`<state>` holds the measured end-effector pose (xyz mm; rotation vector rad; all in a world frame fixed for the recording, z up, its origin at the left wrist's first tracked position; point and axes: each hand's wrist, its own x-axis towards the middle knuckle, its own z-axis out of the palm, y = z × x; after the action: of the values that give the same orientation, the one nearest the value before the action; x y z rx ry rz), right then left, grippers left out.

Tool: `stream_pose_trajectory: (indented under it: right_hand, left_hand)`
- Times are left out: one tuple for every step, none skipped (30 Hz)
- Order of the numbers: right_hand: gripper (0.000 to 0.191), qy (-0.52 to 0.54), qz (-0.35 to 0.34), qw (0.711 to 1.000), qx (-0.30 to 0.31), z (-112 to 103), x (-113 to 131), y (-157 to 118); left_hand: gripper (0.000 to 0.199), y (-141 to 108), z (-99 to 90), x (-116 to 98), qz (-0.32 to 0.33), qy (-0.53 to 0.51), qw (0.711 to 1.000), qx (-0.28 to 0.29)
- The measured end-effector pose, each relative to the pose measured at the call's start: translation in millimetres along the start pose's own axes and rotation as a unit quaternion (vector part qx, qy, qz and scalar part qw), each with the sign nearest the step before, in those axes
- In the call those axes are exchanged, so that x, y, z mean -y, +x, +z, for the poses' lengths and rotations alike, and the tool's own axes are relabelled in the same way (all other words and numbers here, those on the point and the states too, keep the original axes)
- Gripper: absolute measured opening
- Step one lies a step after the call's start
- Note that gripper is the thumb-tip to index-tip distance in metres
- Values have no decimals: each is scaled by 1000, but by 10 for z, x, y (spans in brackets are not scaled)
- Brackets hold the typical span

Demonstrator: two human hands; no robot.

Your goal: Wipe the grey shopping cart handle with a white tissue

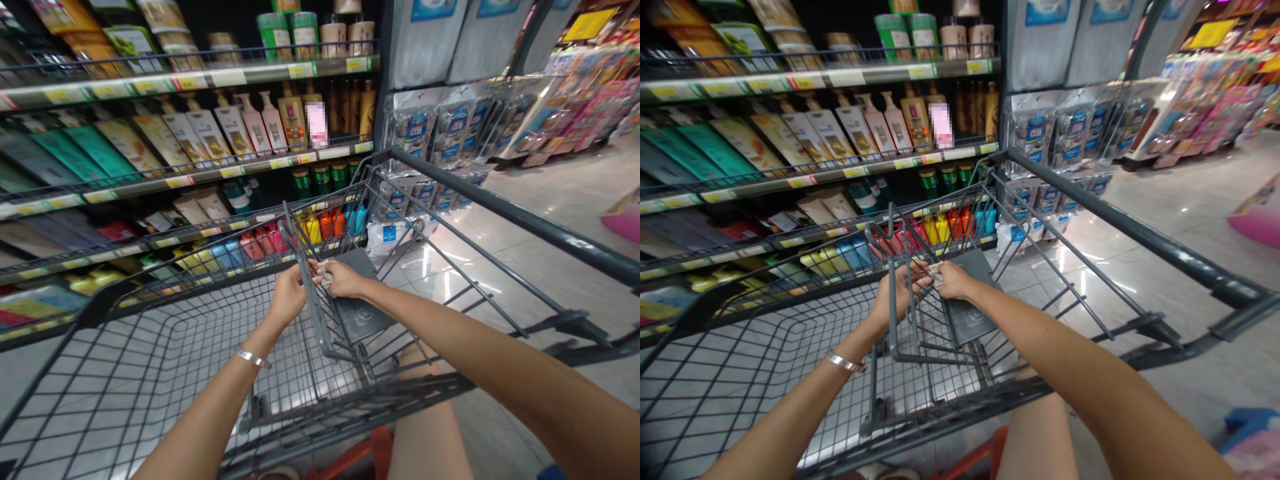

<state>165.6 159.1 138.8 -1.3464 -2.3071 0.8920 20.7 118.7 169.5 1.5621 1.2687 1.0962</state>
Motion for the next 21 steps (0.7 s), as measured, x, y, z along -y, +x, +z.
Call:
stream_pose_trajectory:
  right_hand:
    - [32,-2,9,1000,8,-10,-6,-25]
    - [29,-6,17,1000,17,-22,-11,-58]
    - [25,-8,23,999,26,-34,-13,-99]
    - [22,-8,29,999,35,-47,-13,-147]
    - [20,-6,36,998,45,-62,-9,-203]
    - [19,-1,45,997,57,-78,2,-263]
    - [19,3,55,996,71,-97,20,-325]
    - [19,5,66,994,88,-121,49,-387]
    - [19,2,73,991,111,-152,89,-444]
    - [19,-7,71,988,139,-192,141,-494]
    - [17,-25,62,983,170,-240,201,-532]
    - [16,-52,48,977,199,-295,266,-557]
    - [16,-82,32,971,223,-356,331,-569]
    - [17,-112,19,966,234,-418,390,-568]
    - [19,-140,14,963,231,-477,435,-557]
    - [21,-162,20,964,212,-527,465,-538]
    - [23,-174,34,967,181,-563,476,-516]
    - [25,-179,51,972,145,-580,471,-493]
    - [26,-179,67,975,109,-578,453,-473]
    - [26,-176,77,978,78,-556,427,-457]
    - [26,-172,79,980,54,-515,400,-447]
  left_hand:
    - [37,-1,0,9,1,1,1000,-2]
    - [37,-3,0,19,3,1,1000,-4]
    - [37,-5,0,29,5,3,1000,-5]
    - [36,-7,-1,39,9,4,1000,-6]
    - [36,-8,-3,48,13,5,1000,-6]
    - [35,-9,-6,55,16,8,1000,-7]
    - [35,-8,-10,59,19,14,1000,-8]
    - [35,-7,-15,60,21,21,1000,-9]
    - [35,-6,-22,58,23,30,999,-9]
    - [35,-6,-30,51,24,38,999,-7]
    - [35,-5,-38,42,25,46,999,-5]
    - [35,-5,-47,30,25,54,998,-3]
    - [36,-6,-54,17,25,61,998,0]
    - [37,-8,-60,3,25,68,997,-1]
    - [38,-10,-63,-11,22,74,997,-2]
    - [39,-13,-64,-25,19,76,997,-4]
    - [40,-16,-62,-38,16,74,997,-6]
    - [40,-21,-58,-49,13,69,997,-7]
    - [40,-26,-53,-59,10,64,998,-9]
    - [40,-31,-48,-66,9,60,998,-10]
    - [39,-36,-43,-71,8,60,998,-11]
